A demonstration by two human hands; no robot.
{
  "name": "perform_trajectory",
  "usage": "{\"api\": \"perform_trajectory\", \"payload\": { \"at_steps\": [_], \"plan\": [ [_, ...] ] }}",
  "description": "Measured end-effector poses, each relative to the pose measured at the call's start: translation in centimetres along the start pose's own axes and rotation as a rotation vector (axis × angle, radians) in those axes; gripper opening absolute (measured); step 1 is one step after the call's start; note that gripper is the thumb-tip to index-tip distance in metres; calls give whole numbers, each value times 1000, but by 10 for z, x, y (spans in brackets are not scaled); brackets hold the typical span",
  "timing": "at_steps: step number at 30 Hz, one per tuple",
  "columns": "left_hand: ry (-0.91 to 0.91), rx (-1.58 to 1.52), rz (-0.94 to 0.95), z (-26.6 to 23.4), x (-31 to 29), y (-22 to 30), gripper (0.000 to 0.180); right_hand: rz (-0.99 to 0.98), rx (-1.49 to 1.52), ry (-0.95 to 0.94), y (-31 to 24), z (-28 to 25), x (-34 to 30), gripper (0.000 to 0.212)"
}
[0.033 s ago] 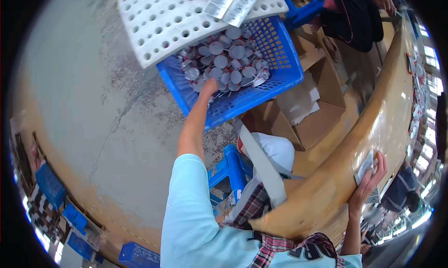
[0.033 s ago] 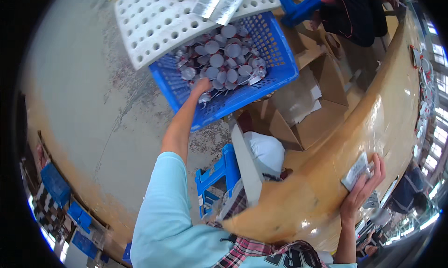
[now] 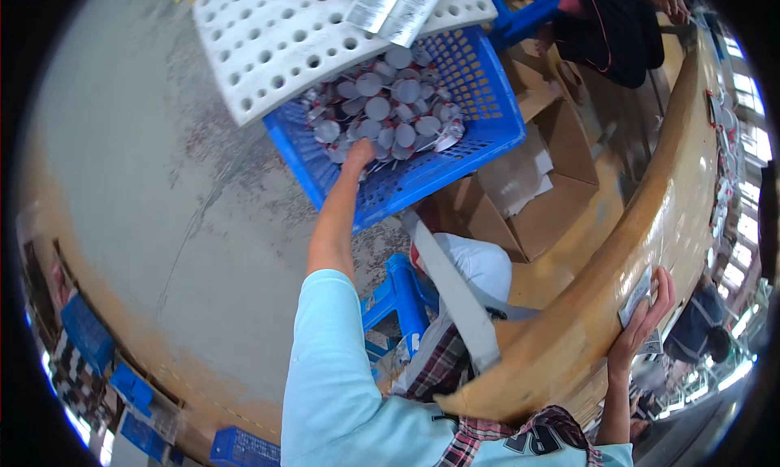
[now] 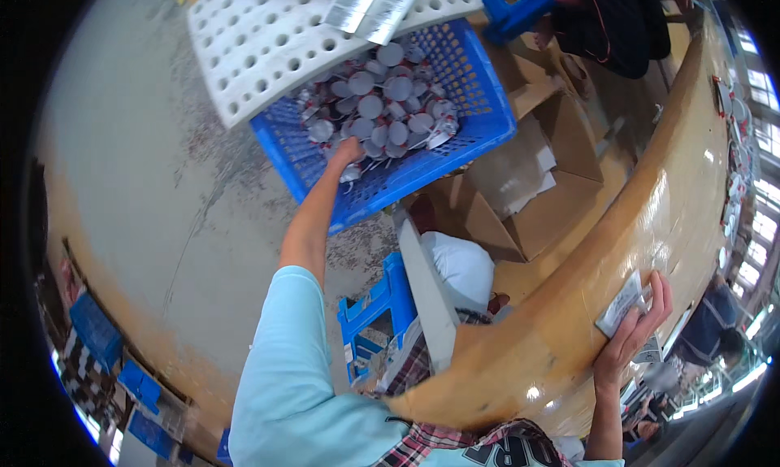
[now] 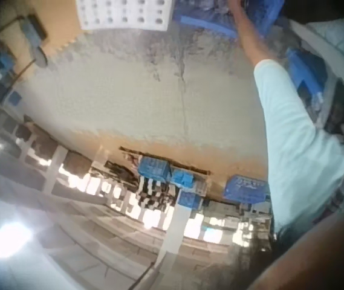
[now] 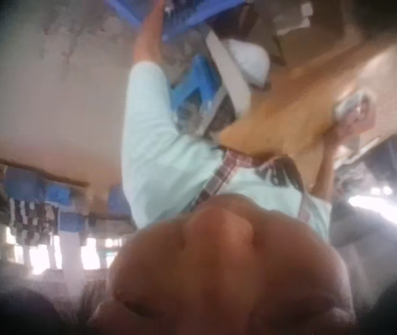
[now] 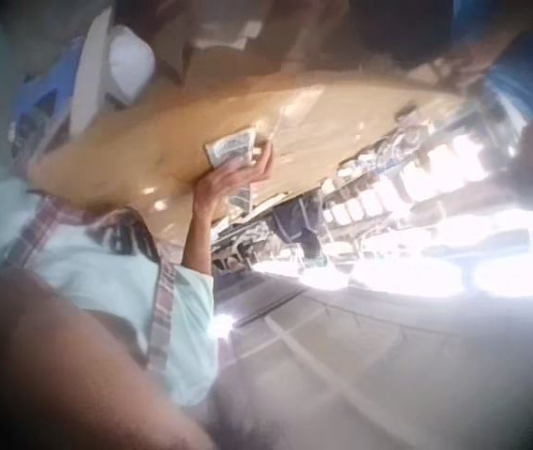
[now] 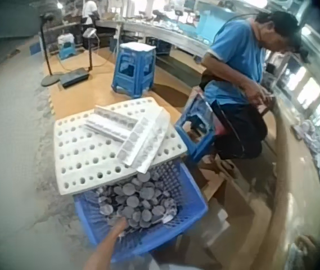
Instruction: The person labels and organizes lamp components on an assembly line.
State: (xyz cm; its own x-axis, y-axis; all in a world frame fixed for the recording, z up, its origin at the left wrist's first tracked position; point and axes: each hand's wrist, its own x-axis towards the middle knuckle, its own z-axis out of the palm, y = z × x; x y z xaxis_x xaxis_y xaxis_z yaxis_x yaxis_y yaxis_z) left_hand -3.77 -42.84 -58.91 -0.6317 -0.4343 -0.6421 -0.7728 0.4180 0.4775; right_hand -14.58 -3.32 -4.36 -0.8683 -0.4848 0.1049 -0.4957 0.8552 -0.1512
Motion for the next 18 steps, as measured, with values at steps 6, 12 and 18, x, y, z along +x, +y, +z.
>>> {"api": "perform_trajectory", "payload": {
  "at_steps": [6, 12, 18],
  "plan": [
    [-96, 55, -180, 47, 39, 20, 43, 74, -88, 5, 9, -4, -1, 50],
    [-46, 301, -210, 64, 50, 12, 46, 141, -18, 21, 7, 2, 1, 49],
    [-193, 121, -179, 71, 65, 17, 36, 110, -12, 13, 6, 1, 1, 48]
  ]
}}
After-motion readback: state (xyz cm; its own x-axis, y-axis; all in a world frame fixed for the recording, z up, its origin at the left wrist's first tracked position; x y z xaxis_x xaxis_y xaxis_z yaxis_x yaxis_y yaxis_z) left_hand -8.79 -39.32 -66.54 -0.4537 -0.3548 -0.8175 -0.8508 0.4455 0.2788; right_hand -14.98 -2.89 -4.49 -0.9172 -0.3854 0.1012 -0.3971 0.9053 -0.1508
